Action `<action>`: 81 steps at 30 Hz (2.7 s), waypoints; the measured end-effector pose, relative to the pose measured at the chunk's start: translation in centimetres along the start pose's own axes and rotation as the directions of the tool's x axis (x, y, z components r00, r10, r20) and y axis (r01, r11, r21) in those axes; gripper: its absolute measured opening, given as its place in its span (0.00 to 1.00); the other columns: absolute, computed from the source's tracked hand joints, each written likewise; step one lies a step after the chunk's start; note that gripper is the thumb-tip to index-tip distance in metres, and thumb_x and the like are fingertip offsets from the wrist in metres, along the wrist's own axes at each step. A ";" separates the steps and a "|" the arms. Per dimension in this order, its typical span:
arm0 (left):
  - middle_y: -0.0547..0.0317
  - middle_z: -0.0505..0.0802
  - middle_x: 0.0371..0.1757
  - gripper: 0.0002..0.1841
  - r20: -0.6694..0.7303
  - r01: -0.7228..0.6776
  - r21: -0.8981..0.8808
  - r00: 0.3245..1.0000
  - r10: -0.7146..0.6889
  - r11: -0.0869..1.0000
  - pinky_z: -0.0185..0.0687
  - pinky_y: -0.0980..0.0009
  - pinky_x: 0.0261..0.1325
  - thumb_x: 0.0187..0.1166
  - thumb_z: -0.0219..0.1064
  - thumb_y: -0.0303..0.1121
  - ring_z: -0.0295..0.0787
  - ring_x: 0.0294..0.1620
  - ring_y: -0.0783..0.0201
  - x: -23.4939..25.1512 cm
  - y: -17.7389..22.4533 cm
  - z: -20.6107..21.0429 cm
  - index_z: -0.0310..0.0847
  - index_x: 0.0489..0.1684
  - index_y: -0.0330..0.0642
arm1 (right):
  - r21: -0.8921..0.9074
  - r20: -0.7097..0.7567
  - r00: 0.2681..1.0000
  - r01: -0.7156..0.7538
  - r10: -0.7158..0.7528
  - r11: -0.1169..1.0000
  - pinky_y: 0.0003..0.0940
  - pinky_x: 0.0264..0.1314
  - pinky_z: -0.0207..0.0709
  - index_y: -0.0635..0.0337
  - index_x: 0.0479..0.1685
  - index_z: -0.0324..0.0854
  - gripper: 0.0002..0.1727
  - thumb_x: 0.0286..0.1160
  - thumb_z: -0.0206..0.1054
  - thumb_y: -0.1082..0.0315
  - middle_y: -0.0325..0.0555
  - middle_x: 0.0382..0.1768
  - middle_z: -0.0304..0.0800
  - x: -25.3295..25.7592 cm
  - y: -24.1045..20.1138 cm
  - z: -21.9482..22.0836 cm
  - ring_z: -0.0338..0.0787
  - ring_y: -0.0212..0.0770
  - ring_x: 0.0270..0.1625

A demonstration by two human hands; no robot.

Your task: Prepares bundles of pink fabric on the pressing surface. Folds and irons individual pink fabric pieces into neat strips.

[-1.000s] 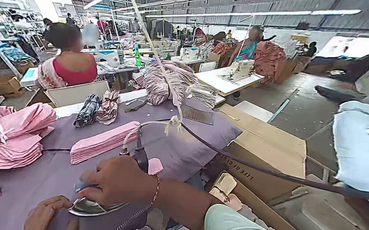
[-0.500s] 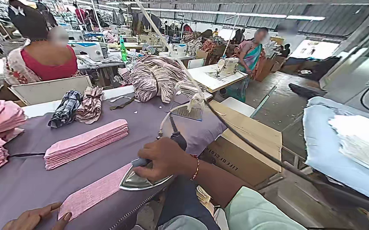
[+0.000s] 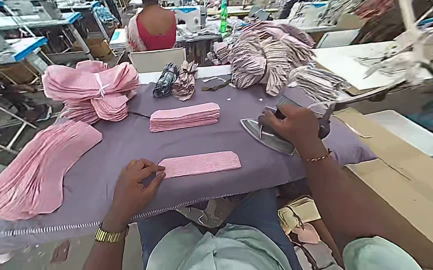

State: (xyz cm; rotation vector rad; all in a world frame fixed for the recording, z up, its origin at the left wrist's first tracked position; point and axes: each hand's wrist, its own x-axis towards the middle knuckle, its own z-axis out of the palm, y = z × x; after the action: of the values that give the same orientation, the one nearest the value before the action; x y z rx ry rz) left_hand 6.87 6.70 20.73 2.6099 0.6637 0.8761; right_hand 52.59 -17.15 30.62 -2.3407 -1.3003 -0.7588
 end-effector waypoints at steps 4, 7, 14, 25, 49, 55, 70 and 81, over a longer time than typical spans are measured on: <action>0.77 0.90 0.47 0.12 0.008 0.020 0.025 1.000 -0.020 0.999 0.76 0.61 0.56 0.78 0.67 0.57 0.82 0.52 0.71 0.2 0.4 -0.1 0.94 0.49 0.74 | 0.025 -0.163 0.985 -0.058 0.061 0.998 0.67 0.46 0.82 0.63 0.52 0.90 0.30 0.83 0.62 0.42 0.62 0.46 0.94 -0.1 0.2 1.8 0.93 0.65 0.48; 0.76 0.90 0.47 0.12 0.006 0.056 0.045 0.998 -0.057 0.997 0.76 0.61 0.55 0.77 0.68 0.58 0.82 0.51 0.71 0.2 0.8 -0.1 0.94 0.49 0.75 | 0.252 -0.118 0.981 0.181 -0.155 0.951 0.62 0.80 0.71 0.62 0.67 0.86 0.26 0.83 0.63 0.49 0.59 0.75 0.83 -4.5 -4.5 2.0 0.81 0.58 0.78; 0.77 0.91 0.46 0.12 0.025 0.097 0.038 0.995 -0.098 0.995 0.76 0.62 0.56 0.80 0.66 0.57 0.82 0.51 0.72 0.4 1.0 0.1 0.94 0.50 0.73 | 0.408 -0.118 0.918 0.393 -0.380 0.824 0.65 0.90 0.56 0.51 0.67 0.89 0.25 0.89 0.53 0.49 0.42 0.72 0.89 -14.6 -12.7 5.6 0.80 0.45 0.82; 0.48 0.91 0.64 0.18 -0.312 0.445 0.420 0.889 -0.335 0.791 0.79 0.46 0.74 0.87 0.59 0.40 0.86 0.69 0.49 4.6 -8.1 -9.5 0.89 0.64 0.43 | 0.696 -0.294 0.893 0.445 -0.342 0.563 0.41 0.67 0.81 0.53 0.39 0.91 0.12 0.83 0.64 0.59 0.41 0.49 0.98 -16.7 -13.7 0.0 0.93 0.38 0.59; 0.49 0.95 0.44 0.10 -0.390 -0.089 0.223 0.905 0.173 0.971 0.88 0.58 0.55 0.85 0.65 0.35 0.94 0.49 0.56 -1.9 12.8 -0.7 0.89 0.51 0.40 | 0.994 -0.039 0.965 0.010 -0.260 -0.112 0.46 0.79 0.82 0.76 0.73 0.78 0.34 0.72 0.80 0.63 0.62 0.70 0.87 -16.0 -21.8 -0.2 0.89 0.49 0.72; 0.41 0.87 0.66 0.26 -0.379 -0.122 -0.184 0.924 0.044 0.975 0.84 0.63 0.70 0.81 0.66 0.34 0.87 0.67 0.61 -4.5 17.3 3.7 0.69 0.77 0.37 | 0.985 -0.175 0.983 0.174 0.053 0.022 0.30 0.49 0.91 0.68 0.56 0.89 0.12 0.81 0.63 0.78 0.46 0.40 0.97 -15.7 -21.8 -0.5 0.95 0.31 0.40; 0.62 0.90 0.60 0.02 -0.452 -0.367 -0.255 0.863 0.225 0.895 0.90 0.75 0.60 0.74 0.72 0.29 0.91 0.57 0.71 -1.6 16.2 -3.2 0.90 0.38 0.48 | 0.728 -0.359 0.923 0.368 -0.134 0.578 0.33 0.50 0.86 0.51 0.51 0.93 0.12 0.75 0.67 0.64 0.39 0.49 0.98 -17.7 -20.5 -1.5 0.94 0.34 0.47; 0.56 0.88 0.72 0.16 -0.568 -0.180 0.147 0.789 0.232 0.973 0.85 0.64 0.72 0.82 0.64 0.35 0.86 0.71 0.62 -3.2 11.7 -4.4 0.85 0.65 0.48 | 0.839 -0.347 0.924 0.231 0.158 0.492 0.52 0.74 0.85 0.60 0.62 0.87 0.18 0.85 0.55 0.67 0.56 0.69 0.88 -15.8 -17.1 -0.5 0.88 0.55 0.71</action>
State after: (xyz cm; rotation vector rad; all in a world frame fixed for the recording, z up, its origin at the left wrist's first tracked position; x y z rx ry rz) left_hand 5.70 -4.19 27.49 2.5046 0.5629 1.8004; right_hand 30.92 -19.16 22.26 -1.2390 -1.1484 -0.3593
